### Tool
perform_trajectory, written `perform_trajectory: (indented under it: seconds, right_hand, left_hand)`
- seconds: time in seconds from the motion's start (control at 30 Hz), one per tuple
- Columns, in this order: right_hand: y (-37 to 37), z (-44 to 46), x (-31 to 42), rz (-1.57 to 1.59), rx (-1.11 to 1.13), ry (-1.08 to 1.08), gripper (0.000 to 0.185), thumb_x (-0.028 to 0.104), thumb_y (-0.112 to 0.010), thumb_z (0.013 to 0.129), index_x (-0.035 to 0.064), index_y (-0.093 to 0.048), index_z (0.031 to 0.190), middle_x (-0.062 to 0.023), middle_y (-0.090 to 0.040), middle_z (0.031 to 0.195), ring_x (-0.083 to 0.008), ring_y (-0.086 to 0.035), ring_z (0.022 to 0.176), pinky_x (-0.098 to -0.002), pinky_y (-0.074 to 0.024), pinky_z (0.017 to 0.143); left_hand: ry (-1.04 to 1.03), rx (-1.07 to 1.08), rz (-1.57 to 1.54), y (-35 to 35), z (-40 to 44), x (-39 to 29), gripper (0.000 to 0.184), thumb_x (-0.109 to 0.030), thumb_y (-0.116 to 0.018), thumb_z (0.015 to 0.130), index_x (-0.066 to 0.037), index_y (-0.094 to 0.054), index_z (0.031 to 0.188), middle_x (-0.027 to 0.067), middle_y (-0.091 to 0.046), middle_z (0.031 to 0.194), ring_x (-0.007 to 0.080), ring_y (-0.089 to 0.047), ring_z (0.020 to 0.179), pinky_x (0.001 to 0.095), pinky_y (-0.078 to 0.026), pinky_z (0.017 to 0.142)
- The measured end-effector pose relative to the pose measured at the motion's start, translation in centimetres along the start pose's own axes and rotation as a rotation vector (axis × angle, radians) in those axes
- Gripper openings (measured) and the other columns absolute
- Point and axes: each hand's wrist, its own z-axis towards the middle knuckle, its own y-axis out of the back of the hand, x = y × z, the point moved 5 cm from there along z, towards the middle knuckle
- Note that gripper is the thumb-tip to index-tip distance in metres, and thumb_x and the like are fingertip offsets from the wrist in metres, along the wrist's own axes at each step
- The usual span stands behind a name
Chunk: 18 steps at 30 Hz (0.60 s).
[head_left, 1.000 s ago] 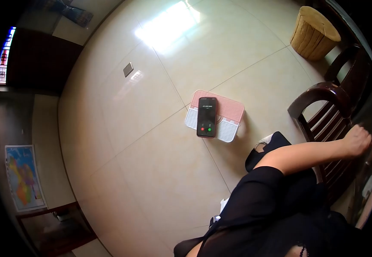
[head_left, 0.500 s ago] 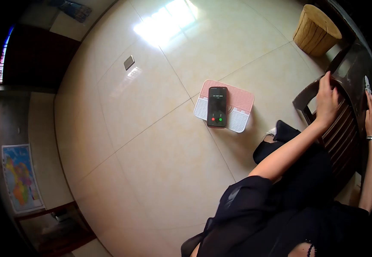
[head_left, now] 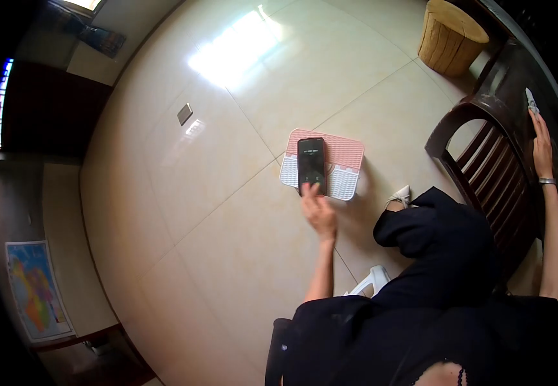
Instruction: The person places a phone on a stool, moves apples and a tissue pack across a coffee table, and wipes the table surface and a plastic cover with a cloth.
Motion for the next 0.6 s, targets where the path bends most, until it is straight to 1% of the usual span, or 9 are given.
perform_trajectory:
  seconds: [0.03, 0.07, 0.13, 0.17, 0.23, 0.27, 0.33, 0.37, 0.6]
  right_hand:
    - [-0.1, 0.0, -0.1, -0.013, 0.002, -0.013, 0.063, -0.007, -0.031, 0.078, 0.0172, -0.036, 0.136, -0.0118, -0.034, 0.139, -0.0261, -0.032, 0.129, -0.0369, -0.0264, 0.107]
    - [-0.3, 0.0, -0.2, -0.012, 0.003, -0.02, 0.063, -0.007, -0.031, 0.078, 0.0172, -0.036, 0.136, -0.0118, -0.034, 0.139, -0.0261, -0.032, 0.129, -0.0369, -0.0264, 0.107]
    - [-0.5, -0.1, -0.4, -0.01, -0.01, -0.006, 0.062, -0.007, -0.031, 0.079, 0.0168, -0.036, 0.136, -0.0113, -0.034, 0.139, -0.0263, -0.031, 0.129, -0.037, -0.0264, 0.107]
    - [-0.6, 0.0, -0.4, -0.01, -0.008, -0.009, 0.062, -0.007, -0.031, 0.079, 0.0168, -0.036, 0.136, -0.0113, -0.034, 0.139, -0.0263, -0.031, 0.129, -0.037, -0.0264, 0.107]
    - [-0.4, 0.1, -0.2, 0.021, -0.02, -0.011, 0.061, -0.007, -0.031, 0.079, 0.0172, -0.037, 0.135, -0.0108, -0.034, 0.139, -0.0263, -0.031, 0.129, -0.0373, -0.0269, 0.106]
    - [-0.5, 0.1, -0.1, 0.023, -0.02, -0.014, 0.061, -0.007, -0.031, 0.079, 0.0172, -0.037, 0.135, -0.0108, -0.034, 0.139, -0.0263, -0.031, 0.129, -0.0373, -0.0269, 0.106]
    - [-0.7, 0.0, -0.1, -0.03, -0.035, -0.04, 0.061, -0.007, -0.031, 0.079, 0.0177, -0.038, 0.135, -0.0107, -0.034, 0.138, -0.0263, -0.032, 0.129, -0.0375, -0.0276, 0.106]
    - [-0.7, 0.0, -0.1, -0.029, -0.036, -0.042, 0.061, -0.007, -0.031, 0.079, 0.0177, -0.038, 0.135, -0.0107, -0.034, 0.138, -0.0263, -0.032, 0.129, -0.0375, -0.0276, 0.106]
    - [-0.2, 0.2, 0.5, 0.019, -0.051, -0.045, 0.06, -0.007, -0.032, 0.079, 0.0172, -0.039, 0.134, -0.011, -0.037, 0.136, -0.0264, -0.034, 0.127, -0.0371, -0.0288, 0.105]
  left_hand:
    - [0.042, -0.023, 0.082, 1.4, 0.9, 1.4, 0.056, 0.0, -0.047, 0.078, -0.002, -0.034, 0.132, 0.0049, -0.058, 0.116, 0.0271, -0.046, 0.111, 0.0388, -0.03, 0.097]
    - [0.037, -0.019, 0.084, 2.4, 1.6, 1.9, 0.056, 0.0, -0.047, 0.078, -0.002, -0.034, 0.132, 0.0049, -0.058, 0.116, 0.0271, -0.046, 0.111, 0.0388, -0.03, 0.097]
    - [0.116, -0.014, 0.212, 3.6, 2.1, 3.2, 0.066, 0.0, -0.045, 0.076, -0.002, -0.023, 0.138, 0.0007, -0.055, 0.123, 0.0247, -0.04, 0.117, 0.0385, -0.025, 0.099]
    - [0.114, -0.01, 0.213, 3.6, 2.0, 3.5, 0.066, 0.0, -0.045, 0.076, -0.002, -0.023, 0.138, 0.0007, -0.055, 0.123, 0.0247, -0.04, 0.117, 0.0385, -0.025, 0.099]
    - [-0.025, 0.092, 0.289, 3.0, 1.8, 3.9, 0.073, 0.002, -0.043, 0.073, -0.002, -0.014, 0.141, -0.0012, -0.051, 0.128, 0.0229, -0.033, 0.124, 0.0373, -0.02, 0.1]
    - [-0.028, 0.093, 0.291, 2.9, 1.5, 4.2, 0.073, 0.002, -0.043, 0.073, -0.002, -0.014, 0.141, -0.0012, -0.051, 0.128, 0.0229, -0.033, 0.124, 0.0373, -0.02, 0.1]
    - [-0.142, 0.164, 0.407, 1.8, 0.6, 3.8, 0.078, 0.004, -0.042, 0.071, -0.002, -0.01, 0.141, -0.0029, -0.048, 0.132, 0.0215, -0.026, 0.13, 0.0359, -0.019, 0.099]
    - [-0.144, 0.198, 0.425, 1.4, 0.3, 4.0, 0.08, 0.005, -0.042, 0.07, -0.002, -0.008, 0.142, -0.0046, -0.044, 0.135, 0.0219, -0.022, 0.133, 0.0374, -0.017, 0.1]
    - [-0.137, 0.214, 0.516, 0.6, 0.2, 3.2, 0.081, 0.004, -0.043, 0.07, -0.003, -0.007, 0.142, -0.007, -0.039, 0.139, 0.024, -0.02, 0.134, 0.0403, -0.017, 0.101]
